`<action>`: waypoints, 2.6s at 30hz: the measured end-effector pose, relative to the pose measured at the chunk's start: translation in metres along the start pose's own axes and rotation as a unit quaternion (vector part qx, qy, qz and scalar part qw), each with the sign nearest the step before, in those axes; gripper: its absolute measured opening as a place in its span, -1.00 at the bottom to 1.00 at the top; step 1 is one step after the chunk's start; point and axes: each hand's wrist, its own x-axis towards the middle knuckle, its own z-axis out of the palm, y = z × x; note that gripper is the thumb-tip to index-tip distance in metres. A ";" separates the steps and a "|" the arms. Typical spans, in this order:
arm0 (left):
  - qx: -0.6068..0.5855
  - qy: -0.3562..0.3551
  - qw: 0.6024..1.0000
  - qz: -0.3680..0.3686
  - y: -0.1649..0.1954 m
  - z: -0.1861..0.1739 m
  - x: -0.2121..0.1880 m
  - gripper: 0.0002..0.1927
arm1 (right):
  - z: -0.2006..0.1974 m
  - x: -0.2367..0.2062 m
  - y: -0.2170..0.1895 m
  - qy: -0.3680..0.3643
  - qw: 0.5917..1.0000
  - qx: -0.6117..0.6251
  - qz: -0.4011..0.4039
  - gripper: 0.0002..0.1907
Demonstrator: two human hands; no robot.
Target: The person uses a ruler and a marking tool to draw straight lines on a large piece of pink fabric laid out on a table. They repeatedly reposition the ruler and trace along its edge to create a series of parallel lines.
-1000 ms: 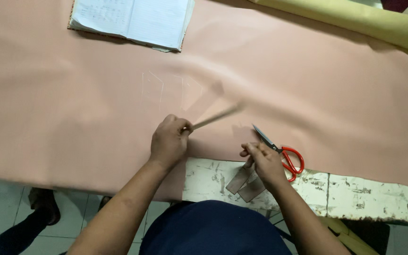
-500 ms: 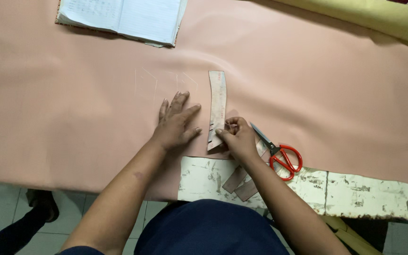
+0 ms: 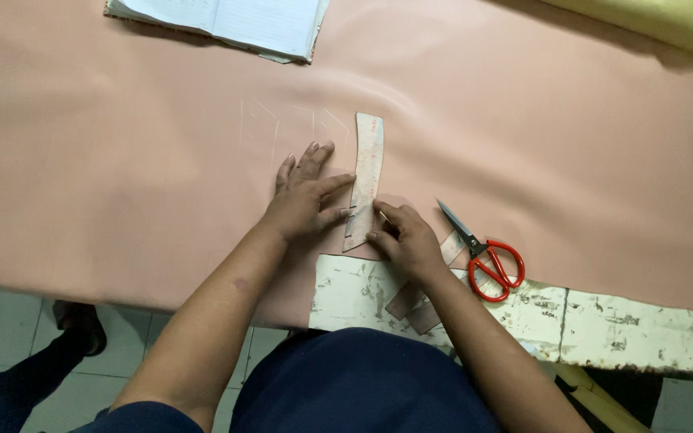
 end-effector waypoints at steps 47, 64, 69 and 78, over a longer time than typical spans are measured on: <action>-0.055 0.063 0.996 0.017 -0.006 0.007 0.005 -0.68 | -0.002 -0.006 -0.014 -0.024 0.995 -0.092 0.006 -0.38; -0.037 0.024 0.999 -0.003 -0.003 0.006 -0.002 -0.42 | -0.003 -0.008 -0.017 -0.022 0.995 -0.101 0.008 -0.39; -0.022 0.020 1.000 -0.003 0.003 0.001 -0.002 -0.39 | -0.001 -0.008 -0.015 -0.024 0.995 -0.099 0.010 -0.40; 0.106 -0.064 0.991 0.052 0.050 0.024 -0.017 -0.77 | -0.013 0.012 -0.012 -0.021 0.999 -0.029 -0.011 -0.56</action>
